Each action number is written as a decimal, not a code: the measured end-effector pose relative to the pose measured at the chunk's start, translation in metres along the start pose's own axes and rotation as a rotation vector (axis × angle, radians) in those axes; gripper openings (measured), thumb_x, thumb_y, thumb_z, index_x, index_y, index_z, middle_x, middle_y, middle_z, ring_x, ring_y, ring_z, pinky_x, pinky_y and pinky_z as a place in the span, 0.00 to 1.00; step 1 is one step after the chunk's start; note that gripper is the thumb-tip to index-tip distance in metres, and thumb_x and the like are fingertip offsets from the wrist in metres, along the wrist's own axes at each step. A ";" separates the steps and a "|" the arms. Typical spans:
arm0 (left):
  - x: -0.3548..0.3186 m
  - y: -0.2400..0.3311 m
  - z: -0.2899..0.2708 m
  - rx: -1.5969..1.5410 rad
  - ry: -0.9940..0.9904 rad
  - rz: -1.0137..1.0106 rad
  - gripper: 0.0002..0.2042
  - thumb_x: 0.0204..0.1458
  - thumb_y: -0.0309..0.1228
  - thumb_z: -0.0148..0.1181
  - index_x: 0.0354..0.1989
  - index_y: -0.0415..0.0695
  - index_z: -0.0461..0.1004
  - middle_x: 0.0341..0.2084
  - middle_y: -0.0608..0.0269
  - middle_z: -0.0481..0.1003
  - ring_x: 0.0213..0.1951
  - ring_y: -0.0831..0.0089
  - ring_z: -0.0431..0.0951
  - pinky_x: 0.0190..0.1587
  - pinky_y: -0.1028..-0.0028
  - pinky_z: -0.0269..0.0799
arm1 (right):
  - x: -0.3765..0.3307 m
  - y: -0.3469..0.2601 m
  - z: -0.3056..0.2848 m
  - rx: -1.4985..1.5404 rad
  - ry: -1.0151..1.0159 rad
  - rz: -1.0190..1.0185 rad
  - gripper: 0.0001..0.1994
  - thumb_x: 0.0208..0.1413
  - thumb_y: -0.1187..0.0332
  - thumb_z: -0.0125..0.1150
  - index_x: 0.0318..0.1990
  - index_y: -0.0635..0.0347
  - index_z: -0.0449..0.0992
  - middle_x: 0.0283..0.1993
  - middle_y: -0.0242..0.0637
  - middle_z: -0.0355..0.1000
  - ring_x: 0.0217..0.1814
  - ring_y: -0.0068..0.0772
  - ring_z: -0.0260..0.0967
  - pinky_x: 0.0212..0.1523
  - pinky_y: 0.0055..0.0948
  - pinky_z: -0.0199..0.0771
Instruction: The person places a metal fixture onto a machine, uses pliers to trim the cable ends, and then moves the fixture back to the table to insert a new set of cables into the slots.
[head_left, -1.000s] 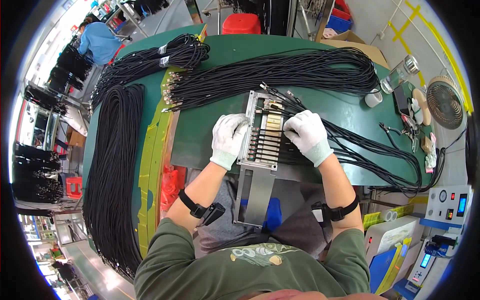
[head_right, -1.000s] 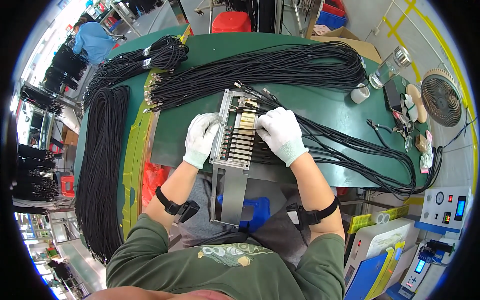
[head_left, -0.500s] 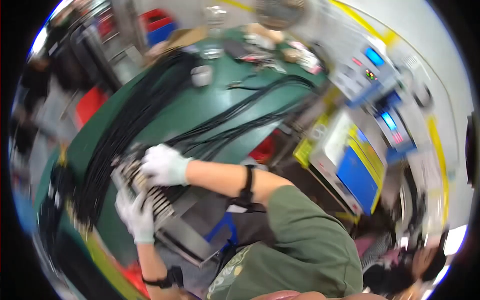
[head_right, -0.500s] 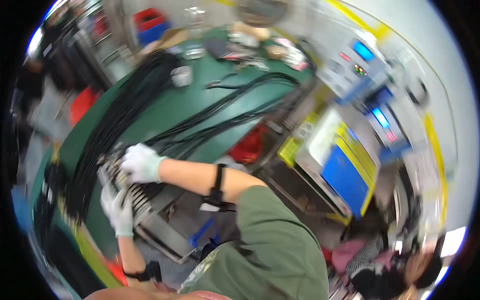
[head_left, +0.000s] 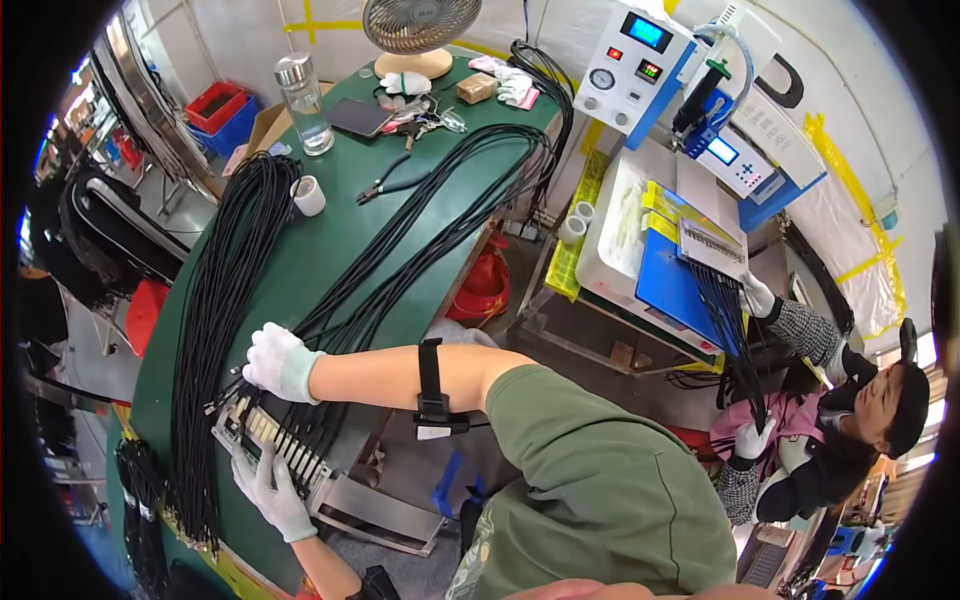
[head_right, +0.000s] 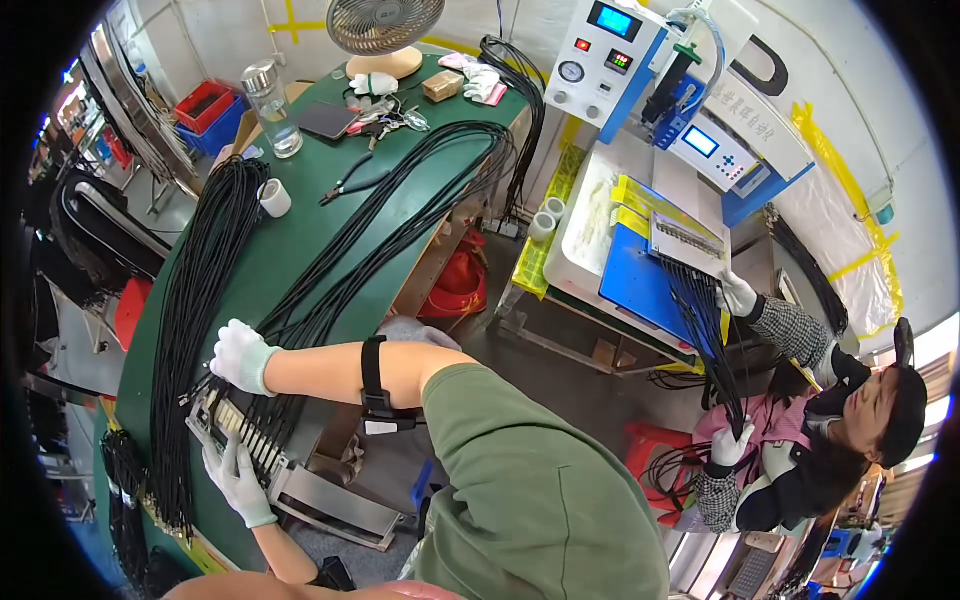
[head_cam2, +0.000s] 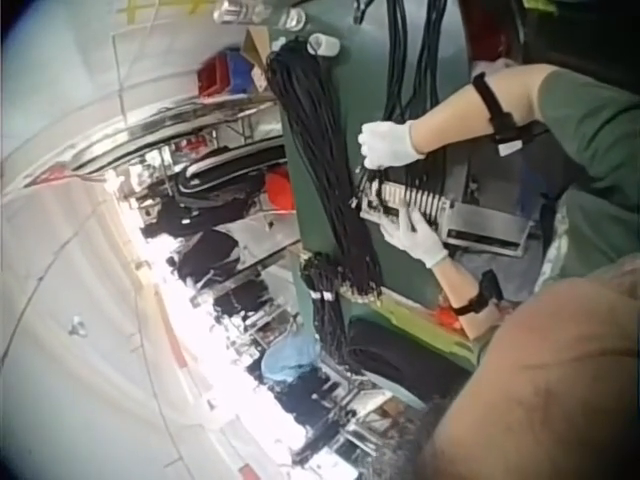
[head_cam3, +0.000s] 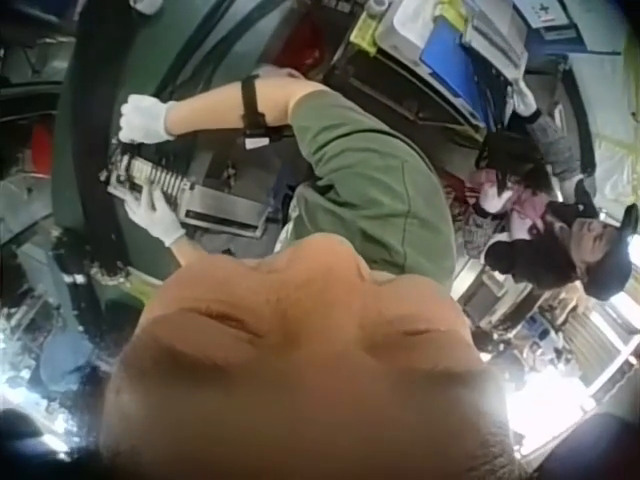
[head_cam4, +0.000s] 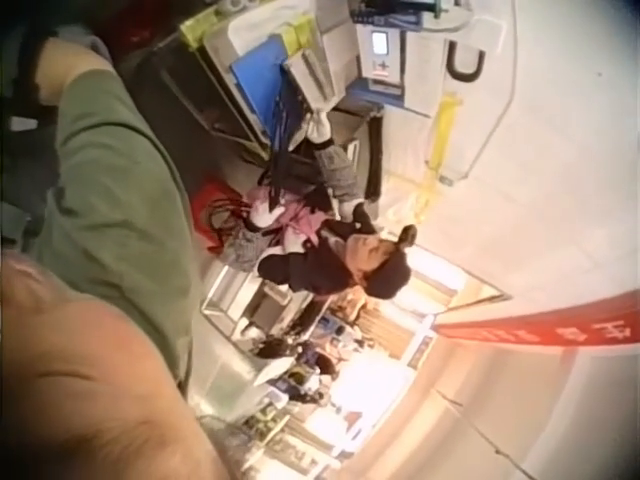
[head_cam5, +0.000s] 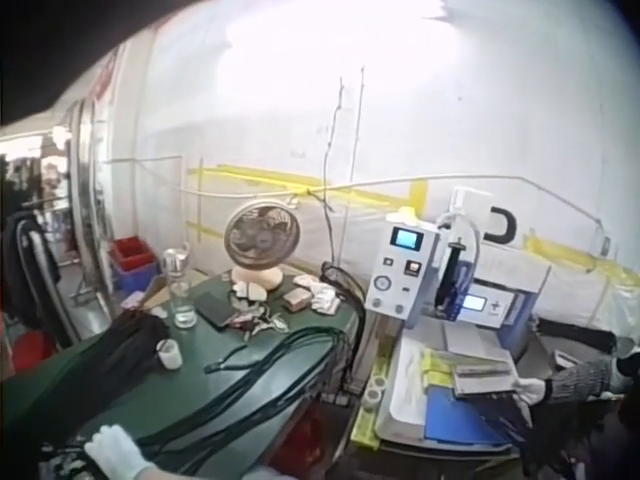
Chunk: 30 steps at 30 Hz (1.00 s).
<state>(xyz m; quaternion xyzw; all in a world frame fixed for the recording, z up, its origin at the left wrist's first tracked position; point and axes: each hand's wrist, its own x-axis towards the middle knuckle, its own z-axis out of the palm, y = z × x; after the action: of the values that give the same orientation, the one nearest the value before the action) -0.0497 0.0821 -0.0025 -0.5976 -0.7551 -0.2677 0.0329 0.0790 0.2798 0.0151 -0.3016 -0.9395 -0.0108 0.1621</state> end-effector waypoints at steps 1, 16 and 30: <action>0.001 -0.003 0.002 -0.082 0.028 -0.029 0.11 0.58 0.31 0.58 0.45 0.41 0.81 0.62 0.49 0.66 0.62 0.48 0.63 0.65 0.56 0.56 | 0.000 0.002 0.000 0.002 -0.001 0.005 0.05 0.48 0.61 0.60 0.25 0.44 0.79 0.27 0.27 0.73 0.39 0.33 0.71 0.39 0.34 0.64; 0.000 -0.012 0.012 -0.759 0.410 -0.351 0.08 0.55 0.24 0.60 0.42 0.38 0.76 0.50 0.55 0.75 0.53 0.62 0.73 0.59 0.66 0.66 | -0.007 0.010 -0.026 0.477 -0.039 -0.422 0.06 0.44 0.64 0.67 0.27 0.52 0.78 0.26 0.40 0.73 0.33 0.47 0.73 0.34 0.43 0.70; 0.010 0.008 0.000 -0.379 0.327 -0.026 0.04 0.47 0.27 0.66 0.30 0.42 0.77 0.47 0.55 0.77 0.55 0.52 0.71 0.59 0.58 0.64 | -0.013 -0.019 -0.034 0.788 0.052 -0.493 0.10 0.45 0.62 0.67 0.34 0.54 0.81 0.30 0.39 0.75 0.34 0.47 0.73 0.37 0.40 0.73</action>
<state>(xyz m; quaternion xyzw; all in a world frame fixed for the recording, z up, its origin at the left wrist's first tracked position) -0.0452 0.0922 0.0037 -0.5323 -0.6835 -0.4980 0.0387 0.0880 0.2528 0.0450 0.0153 -0.9114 0.3011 0.2802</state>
